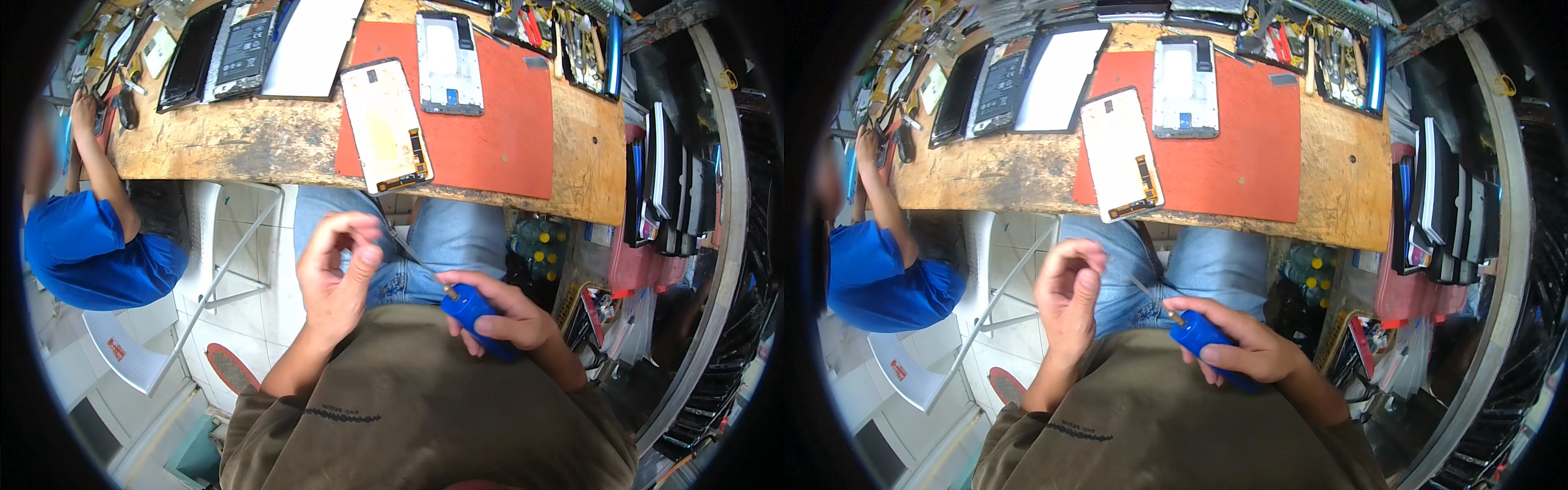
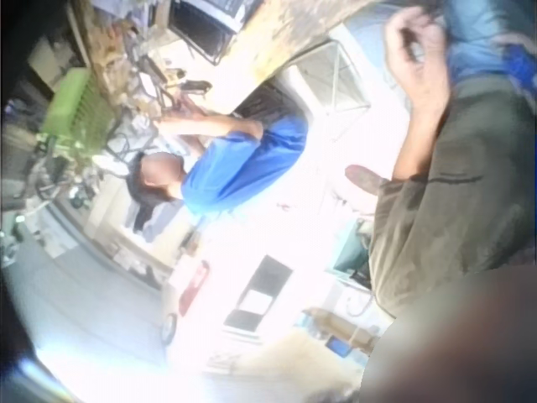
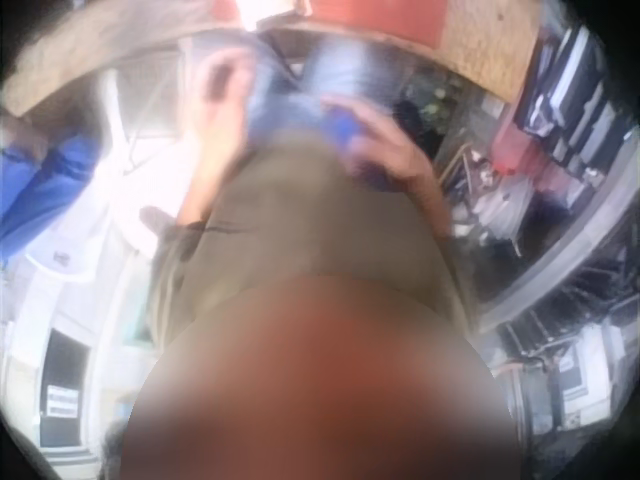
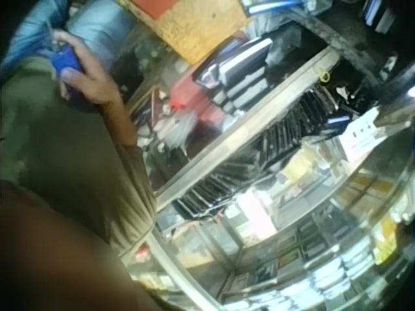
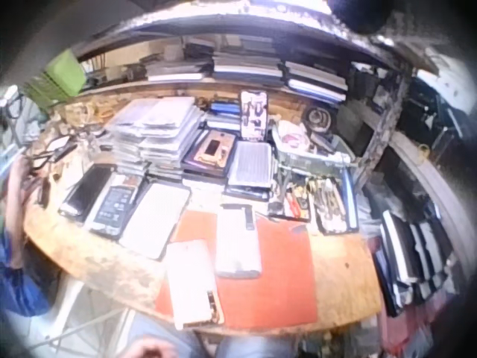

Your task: The person uses a blue precision screwdriver to remove screws from a disassembled smartphone, then flips the device and continues unscrewing components. The person places the screwdriver down and picks up a bubble-wrapped item from the workbench.

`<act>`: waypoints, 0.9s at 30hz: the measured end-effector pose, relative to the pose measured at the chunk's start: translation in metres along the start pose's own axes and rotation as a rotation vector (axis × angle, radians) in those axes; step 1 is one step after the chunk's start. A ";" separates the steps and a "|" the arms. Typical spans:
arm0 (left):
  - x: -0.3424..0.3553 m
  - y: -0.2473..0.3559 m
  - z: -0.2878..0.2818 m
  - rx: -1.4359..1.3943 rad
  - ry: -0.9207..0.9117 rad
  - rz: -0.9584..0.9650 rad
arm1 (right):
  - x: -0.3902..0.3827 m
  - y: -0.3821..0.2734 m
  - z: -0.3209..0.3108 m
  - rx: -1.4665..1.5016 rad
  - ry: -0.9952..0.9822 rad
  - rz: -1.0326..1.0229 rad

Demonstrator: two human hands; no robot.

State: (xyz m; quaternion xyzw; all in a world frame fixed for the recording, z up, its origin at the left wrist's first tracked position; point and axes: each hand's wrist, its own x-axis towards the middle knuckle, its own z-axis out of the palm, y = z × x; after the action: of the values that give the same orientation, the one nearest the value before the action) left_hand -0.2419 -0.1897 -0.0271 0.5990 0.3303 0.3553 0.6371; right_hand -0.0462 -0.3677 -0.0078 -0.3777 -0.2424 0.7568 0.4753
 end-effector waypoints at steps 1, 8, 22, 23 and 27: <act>-0.005 0.000 -0.002 -0.148 -0.043 -0.135 | 0.005 0.001 0.003 0.000 -0.032 0.022; -0.002 -0.002 -0.019 -0.130 -0.091 -0.069 | 0.018 -0.005 0.020 -0.043 -0.062 0.072; -0.007 0.008 -0.011 -0.335 0.054 0.030 | 0.022 -0.008 0.038 -0.018 -0.125 0.023; -0.007 0.011 -0.010 -0.362 0.109 0.028 | 0.022 -0.009 0.038 -0.022 -0.138 0.006; 0.003 0.033 -0.016 -0.415 0.019 0.117 | 0.018 -0.006 0.037 -0.012 -0.209 0.012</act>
State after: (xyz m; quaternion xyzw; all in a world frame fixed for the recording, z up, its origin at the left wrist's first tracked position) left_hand -0.2551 -0.1777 0.0048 0.4699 0.2209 0.4577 0.7218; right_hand -0.0772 -0.3493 0.0128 -0.3010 -0.2929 0.7933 0.4408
